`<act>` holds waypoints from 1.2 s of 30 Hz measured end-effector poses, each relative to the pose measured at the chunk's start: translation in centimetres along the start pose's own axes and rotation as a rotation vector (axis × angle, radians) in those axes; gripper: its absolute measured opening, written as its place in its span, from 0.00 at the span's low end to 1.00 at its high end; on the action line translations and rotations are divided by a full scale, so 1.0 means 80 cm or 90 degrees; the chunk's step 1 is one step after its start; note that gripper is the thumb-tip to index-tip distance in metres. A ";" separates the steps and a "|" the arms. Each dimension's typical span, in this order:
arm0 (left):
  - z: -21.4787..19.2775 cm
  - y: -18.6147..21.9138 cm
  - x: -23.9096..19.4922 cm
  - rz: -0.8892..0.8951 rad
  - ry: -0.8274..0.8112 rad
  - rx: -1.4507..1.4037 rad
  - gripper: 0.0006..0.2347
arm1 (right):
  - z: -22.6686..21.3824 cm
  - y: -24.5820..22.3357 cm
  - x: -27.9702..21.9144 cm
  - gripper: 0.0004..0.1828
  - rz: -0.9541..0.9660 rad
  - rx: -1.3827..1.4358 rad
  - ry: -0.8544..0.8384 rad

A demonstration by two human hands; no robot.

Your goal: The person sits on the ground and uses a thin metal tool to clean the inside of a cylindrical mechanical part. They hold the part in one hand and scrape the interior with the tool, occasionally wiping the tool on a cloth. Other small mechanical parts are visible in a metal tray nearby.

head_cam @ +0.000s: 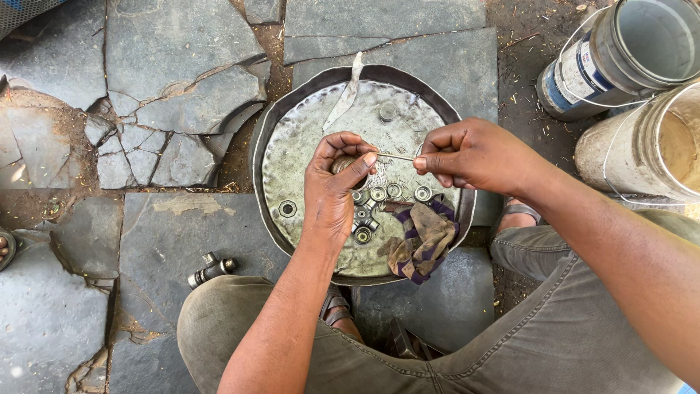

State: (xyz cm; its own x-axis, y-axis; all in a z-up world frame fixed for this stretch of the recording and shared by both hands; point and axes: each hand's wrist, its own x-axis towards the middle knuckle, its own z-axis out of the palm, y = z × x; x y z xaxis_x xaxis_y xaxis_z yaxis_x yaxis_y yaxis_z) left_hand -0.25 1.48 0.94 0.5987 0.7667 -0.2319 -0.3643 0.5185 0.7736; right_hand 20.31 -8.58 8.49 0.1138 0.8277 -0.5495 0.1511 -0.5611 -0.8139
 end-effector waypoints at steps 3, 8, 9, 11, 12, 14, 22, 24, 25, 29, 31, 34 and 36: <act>-0.001 -0.001 0.001 0.001 -0.002 -0.021 0.12 | 0.001 0.004 0.002 0.13 0.080 0.076 -0.012; -0.008 0.002 0.007 0.003 0.015 -0.069 0.12 | 0.003 0.017 0.008 0.13 0.057 0.065 -0.047; -0.010 0.003 0.007 0.004 0.011 -0.076 0.12 | 0.003 0.020 0.009 0.14 0.053 0.069 -0.048; -0.012 0.005 0.007 -0.010 0.001 -0.098 0.12 | 0.001 0.020 0.007 0.13 0.026 0.076 -0.014; -0.013 0.007 0.006 -0.016 -0.004 -0.110 0.13 | 0.000 0.018 0.006 0.13 0.013 0.078 0.002; -0.011 0.006 0.006 -0.026 -0.040 -0.128 0.14 | 0.001 0.014 0.002 0.12 -0.065 0.051 0.036; 0.002 0.005 -0.002 -0.077 -0.062 -0.157 0.29 | 0.039 0.014 -0.002 0.22 -0.213 -0.094 0.080; 0.003 0.006 -0.006 -0.079 -0.070 -0.167 0.31 | 0.048 0.011 -0.003 0.29 -0.250 -0.189 0.102; 0.005 0.007 -0.008 -0.088 -0.064 -0.169 0.32 | 0.051 0.009 -0.003 0.33 -0.261 -0.223 0.101; 0.016 0.013 -0.019 -0.099 -0.056 -0.145 0.35 | 0.070 0.004 0.002 0.43 -0.355 -0.420 0.139; 0.020 0.014 -0.026 -0.109 -0.058 -0.122 0.35 | 0.076 0.009 0.007 0.43 -0.383 -0.502 0.163; 0.007 0.018 -0.029 -0.129 -0.037 -0.061 0.35 | 0.080 0.017 0.016 0.40 -0.333 -0.515 0.149; -0.002 0.019 -0.025 -0.097 -0.020 0.034 0.35 | 0.075 0.016 0.020 0.42 -0.277 -0.478 0.133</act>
State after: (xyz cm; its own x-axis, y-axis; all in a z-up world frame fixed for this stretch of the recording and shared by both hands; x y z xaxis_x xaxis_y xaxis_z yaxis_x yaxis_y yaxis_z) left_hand -2.15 0.78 2.49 0.6665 0.6682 -0.3307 -0.2294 0.6058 0.7618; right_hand 14.84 -7.91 5.40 0.0619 0.9914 -0.1155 0.8180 -0.1167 -0.5633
